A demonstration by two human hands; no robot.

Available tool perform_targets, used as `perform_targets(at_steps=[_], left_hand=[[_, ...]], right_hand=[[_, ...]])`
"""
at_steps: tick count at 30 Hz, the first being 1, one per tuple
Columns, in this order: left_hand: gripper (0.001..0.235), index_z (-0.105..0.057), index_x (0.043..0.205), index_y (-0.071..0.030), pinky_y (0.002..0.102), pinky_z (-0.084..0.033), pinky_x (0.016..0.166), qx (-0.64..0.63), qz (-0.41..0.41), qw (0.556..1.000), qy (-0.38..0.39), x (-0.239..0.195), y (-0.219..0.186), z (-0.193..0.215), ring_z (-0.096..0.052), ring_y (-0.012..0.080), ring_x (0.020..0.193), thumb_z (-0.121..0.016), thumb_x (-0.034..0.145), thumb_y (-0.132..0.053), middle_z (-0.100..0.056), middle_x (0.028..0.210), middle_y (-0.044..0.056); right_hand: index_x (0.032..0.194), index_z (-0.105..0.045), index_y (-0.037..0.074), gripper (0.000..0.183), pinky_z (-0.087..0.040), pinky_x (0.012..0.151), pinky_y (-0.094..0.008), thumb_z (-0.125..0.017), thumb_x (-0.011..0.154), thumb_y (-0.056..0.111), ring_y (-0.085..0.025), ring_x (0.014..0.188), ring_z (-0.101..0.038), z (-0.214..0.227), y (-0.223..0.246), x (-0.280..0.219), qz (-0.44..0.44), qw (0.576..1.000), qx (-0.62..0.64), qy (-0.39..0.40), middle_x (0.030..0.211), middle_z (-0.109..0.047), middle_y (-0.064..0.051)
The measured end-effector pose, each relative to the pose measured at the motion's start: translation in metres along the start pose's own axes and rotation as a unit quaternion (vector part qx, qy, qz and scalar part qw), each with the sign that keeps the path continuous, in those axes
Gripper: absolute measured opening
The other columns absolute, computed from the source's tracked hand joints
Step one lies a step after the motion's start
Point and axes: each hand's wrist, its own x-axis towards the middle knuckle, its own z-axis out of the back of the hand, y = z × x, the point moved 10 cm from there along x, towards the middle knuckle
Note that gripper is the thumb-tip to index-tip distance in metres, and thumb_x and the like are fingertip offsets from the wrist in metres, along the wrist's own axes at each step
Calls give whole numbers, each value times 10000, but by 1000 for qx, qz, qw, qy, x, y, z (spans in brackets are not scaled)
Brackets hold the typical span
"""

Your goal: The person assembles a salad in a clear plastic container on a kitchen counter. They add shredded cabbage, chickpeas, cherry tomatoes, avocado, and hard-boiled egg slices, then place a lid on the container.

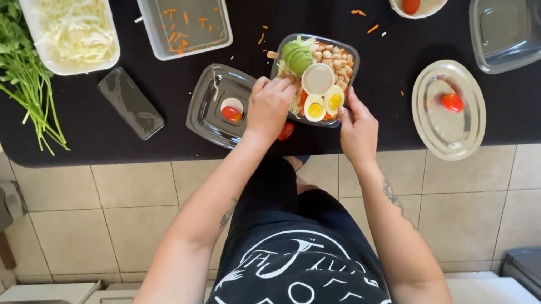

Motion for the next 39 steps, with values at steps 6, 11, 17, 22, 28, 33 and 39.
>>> perform_targets(at_steps=[6,11,17,22,28,33,39], left_hand=[[129,-539,879,-187,254,-339,858,4,3,1000,3,4,-5,7,-497,74,883,-439,944,-234,-490,859,-72],[80,-552,914,-191,254,-350,842,12,5,1000,-16,4,-6,9,-506,73,874,-473,927,-188,-505,886,-62],[122,-560,930,-197,261,-343,865,11,3,1000,-4,4,-4,9,-500,75,871,-438,938,-189,-505,884,-68],[133,-557,979,-214,255,-333,874,1,8,1000,9,0,-1,-3,-499,63,887,-430,946,-195,-498,900,-83],[159,-575,1003,-205,255,-344,880,4,0,1000,-14,3,-2,-1,-517,66,914,-425,953,-189,-530,929,-78],[184,-591,1065,-175,274,-368,890,27,-8,998,-53,8,-15,32,-555,112,1020,-462,934,-163,-588,1009,-33],[192,-614,1083,-158,303,-374,949,28,-5,995,-90,-1,-21,52,-566,145,1064,-514,921,-130,-631,1057,-22]], right_hand=[[1308,-532,150,444,-510,889,-369,-622,881,71,-295,1065,-589,0,-1,1,-2,1000,-15,5,1111,-632,-175],[1301,-540,165,442,-499,902,-371,-631,876,84,-292,1058,-594,2,-3,0,-3,1000,-19,-4,1099,-643,-159],[1305,-536,148,438,-494,901,-406,-623,882,78,-320,1055,-591,0,-1,2,18,999,-33,-1,1099,-639,-180],[1301,-543,164,441,-492,908,-376,-622,876,79,-291,1055,-598,-1,-4,2,-1,1000,-25,1,1088,-649,-152],[1298,-547,167,442,-503,891,-366,-621,873,70,-287,1051,-600,1,-9,6,-7,1000,-15,-4,1089,-649,-152],[1292,-552,146,440,-510,878,-376,-633,867,71,-311,1042,-601,5,-9,8,7,1000,-18,-6,1078,-647,-174],[1254,-591,146,413,-553,749,-350,-640,852,65,-267,856,-662,26,6,5,19,999,-18,-30,1033,-666,-117]])
